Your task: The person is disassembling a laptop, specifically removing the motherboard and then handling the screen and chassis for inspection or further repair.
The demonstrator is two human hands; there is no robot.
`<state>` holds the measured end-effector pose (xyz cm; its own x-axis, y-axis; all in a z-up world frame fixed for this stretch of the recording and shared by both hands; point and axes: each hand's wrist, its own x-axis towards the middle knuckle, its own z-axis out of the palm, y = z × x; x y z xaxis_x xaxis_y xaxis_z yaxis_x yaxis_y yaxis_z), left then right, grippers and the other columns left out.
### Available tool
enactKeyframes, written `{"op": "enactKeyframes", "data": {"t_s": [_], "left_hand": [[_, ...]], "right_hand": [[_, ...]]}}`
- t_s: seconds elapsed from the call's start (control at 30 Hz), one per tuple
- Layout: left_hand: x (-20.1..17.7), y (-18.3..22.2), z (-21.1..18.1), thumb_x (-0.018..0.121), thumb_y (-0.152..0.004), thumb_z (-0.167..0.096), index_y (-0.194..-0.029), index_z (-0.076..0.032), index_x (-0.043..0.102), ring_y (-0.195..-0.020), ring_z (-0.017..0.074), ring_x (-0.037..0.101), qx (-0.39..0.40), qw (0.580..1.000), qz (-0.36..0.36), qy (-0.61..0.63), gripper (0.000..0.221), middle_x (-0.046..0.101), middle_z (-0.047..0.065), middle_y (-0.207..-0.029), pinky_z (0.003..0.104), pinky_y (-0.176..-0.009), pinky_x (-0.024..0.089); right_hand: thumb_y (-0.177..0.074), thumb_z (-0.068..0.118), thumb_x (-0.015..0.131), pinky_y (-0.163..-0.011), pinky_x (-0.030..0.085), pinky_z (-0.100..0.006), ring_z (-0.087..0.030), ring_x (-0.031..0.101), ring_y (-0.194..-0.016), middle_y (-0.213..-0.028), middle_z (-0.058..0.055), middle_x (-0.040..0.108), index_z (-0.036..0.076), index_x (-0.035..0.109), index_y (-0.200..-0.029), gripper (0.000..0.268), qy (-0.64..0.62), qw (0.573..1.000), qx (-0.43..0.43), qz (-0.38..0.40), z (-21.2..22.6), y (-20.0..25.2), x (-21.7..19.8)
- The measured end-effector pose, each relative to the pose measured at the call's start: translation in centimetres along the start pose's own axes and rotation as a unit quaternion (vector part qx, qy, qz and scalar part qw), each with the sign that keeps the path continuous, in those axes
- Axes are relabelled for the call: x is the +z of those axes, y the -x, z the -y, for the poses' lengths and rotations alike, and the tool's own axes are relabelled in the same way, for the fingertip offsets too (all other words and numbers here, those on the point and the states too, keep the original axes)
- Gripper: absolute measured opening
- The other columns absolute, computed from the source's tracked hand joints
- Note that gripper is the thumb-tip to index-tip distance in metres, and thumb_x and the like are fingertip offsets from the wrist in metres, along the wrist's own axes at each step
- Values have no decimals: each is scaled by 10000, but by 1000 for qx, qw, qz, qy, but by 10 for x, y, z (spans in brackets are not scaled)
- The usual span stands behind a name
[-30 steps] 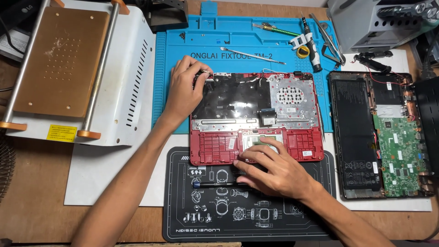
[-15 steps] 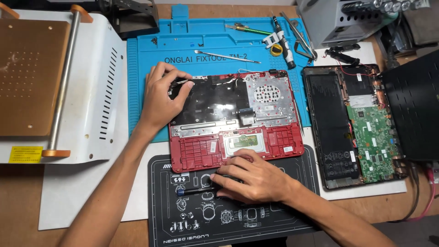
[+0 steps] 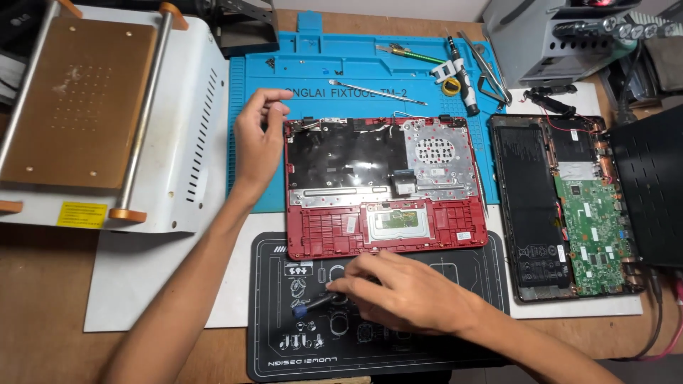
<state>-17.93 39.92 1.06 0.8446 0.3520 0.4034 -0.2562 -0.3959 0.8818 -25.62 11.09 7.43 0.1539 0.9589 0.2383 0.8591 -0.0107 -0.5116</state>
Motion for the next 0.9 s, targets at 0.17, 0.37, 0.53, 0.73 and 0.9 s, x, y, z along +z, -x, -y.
{"op": "enactKeyframes", "data": {"t_s": [0.17,0.37,0.53,0.73,0.9], "left_hand": [[-1,3,1,458,-995,19,-994,-69,689,-907,183,649,26,1000,2,-9,248,673,69,-966,285,-776,517],[4,8,9,456,-928,123,-863,-94,778,-854,213,556,94,993,27,-68,394,592,44,-887,355,-817,417],[6,9,21,485,-820,195,-867,-102,832,-887,235,530,118,989,27,-86,459,561,43,-898,368,-817,453],[7,10,20,502,-819,211,-852,-127,853,-862,232,490,145,984,20,-104,488,536,38,-874,343,-744,444],[5,11,19,427,-715,233,-799,-131,846,-799,219,445,126,988,16,-92,561,483,20,-798,322,-712,396]], "right_hand": [[-927,-49,639,-792,606,-310,-228,681,-875,-1004,-134,664,-31,621,-1095,170,10,988,43,-151,14,-48,-76],[-1181,-128,604,-1070,684,-403,-292,724,-1106,-1218,-220,642,24,359,-1372,346,-61,918,106,-376,-28,-104,-103],[-1390,-225,584,-1261,791,-414,-295,767,-1338,-1481,-223,692,405,27,-1717,903,-136,895,43,-423,-109,-119,-70],[-1182,-108,551,-946,691,-389,-323,744,-949,-1251,-238,610,230,155,-1459,590,-102,932,7,-347,-98,-141,-65],[-1151,-125,558,-979,677,-389,-307,744,-942,-1224,-255,614,233,207,-1460,590,-161,933,18,-321,-97,-139,-67]]}}
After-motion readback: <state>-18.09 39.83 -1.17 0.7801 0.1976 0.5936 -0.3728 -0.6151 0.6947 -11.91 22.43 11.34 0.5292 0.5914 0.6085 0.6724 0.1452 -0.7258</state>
